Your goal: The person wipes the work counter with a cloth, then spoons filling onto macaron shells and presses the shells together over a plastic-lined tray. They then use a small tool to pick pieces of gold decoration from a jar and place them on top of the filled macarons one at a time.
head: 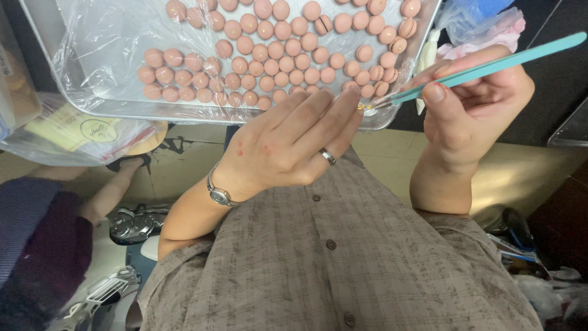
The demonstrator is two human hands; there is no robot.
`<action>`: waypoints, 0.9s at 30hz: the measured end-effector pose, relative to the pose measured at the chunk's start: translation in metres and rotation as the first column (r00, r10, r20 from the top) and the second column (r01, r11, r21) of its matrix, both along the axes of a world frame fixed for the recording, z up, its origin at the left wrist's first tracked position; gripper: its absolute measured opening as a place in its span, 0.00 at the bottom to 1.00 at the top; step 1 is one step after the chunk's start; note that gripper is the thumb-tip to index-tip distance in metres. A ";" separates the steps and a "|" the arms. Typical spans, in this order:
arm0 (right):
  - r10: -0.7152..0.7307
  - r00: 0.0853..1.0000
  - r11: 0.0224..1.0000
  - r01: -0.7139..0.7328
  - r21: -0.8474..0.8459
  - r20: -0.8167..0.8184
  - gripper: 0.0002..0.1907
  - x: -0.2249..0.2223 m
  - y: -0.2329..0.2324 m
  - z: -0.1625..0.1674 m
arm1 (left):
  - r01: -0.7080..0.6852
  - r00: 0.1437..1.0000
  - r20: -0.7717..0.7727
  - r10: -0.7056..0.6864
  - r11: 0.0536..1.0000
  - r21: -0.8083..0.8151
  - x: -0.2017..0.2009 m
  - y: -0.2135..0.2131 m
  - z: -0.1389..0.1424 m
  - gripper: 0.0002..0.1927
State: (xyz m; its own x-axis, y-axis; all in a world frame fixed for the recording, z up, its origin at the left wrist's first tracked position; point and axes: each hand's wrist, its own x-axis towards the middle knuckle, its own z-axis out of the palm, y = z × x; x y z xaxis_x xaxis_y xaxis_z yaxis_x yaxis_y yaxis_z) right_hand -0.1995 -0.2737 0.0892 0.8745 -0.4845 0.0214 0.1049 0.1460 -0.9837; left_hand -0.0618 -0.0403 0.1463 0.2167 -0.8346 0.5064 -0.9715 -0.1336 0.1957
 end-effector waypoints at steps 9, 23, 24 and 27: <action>0.053 0.998 0.977 -0.044 -0.208 0.041 0.14 0.004 0.016 0.021 | 0.000 1.000 0.014 0.000 1.000 0.021 0.001 0.000 0.000 0.11; -0.038 0.998 0.982 0.027 -0.186 -0.057 0.12 -0.001 0.007 0.013 | -0.007 1.000 -0.006 0.007 1.000 0.022 -0.001 0.002 -0.005 0.12; -0.068 0.995 0.988 0.057 -0.144 -0.073 0.12 -0.002 0.008 0.011 | -0.003 1.000 -0.014 0.003 1.000 0.024 -0.004 0.004 -0.007 0.11; -0.038 0.999 0.999 0.038 0.007 -0.018 0.10 0.000 0.006 0.000 | 0.005 0.997 -0.075 -0.003 1.000 0.023 -0.006 0.008 -0.018 0.10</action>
State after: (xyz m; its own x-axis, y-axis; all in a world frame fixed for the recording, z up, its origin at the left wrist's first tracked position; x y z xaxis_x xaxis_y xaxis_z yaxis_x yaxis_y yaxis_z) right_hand -0.1991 -0.2679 0.0890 0.8559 -0.5171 0.0027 0.0932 0.1492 -0.9844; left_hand -0.0674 -0.0327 0.1284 0.2500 -0.8470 0.4691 -0.9548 -0.1352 0.2646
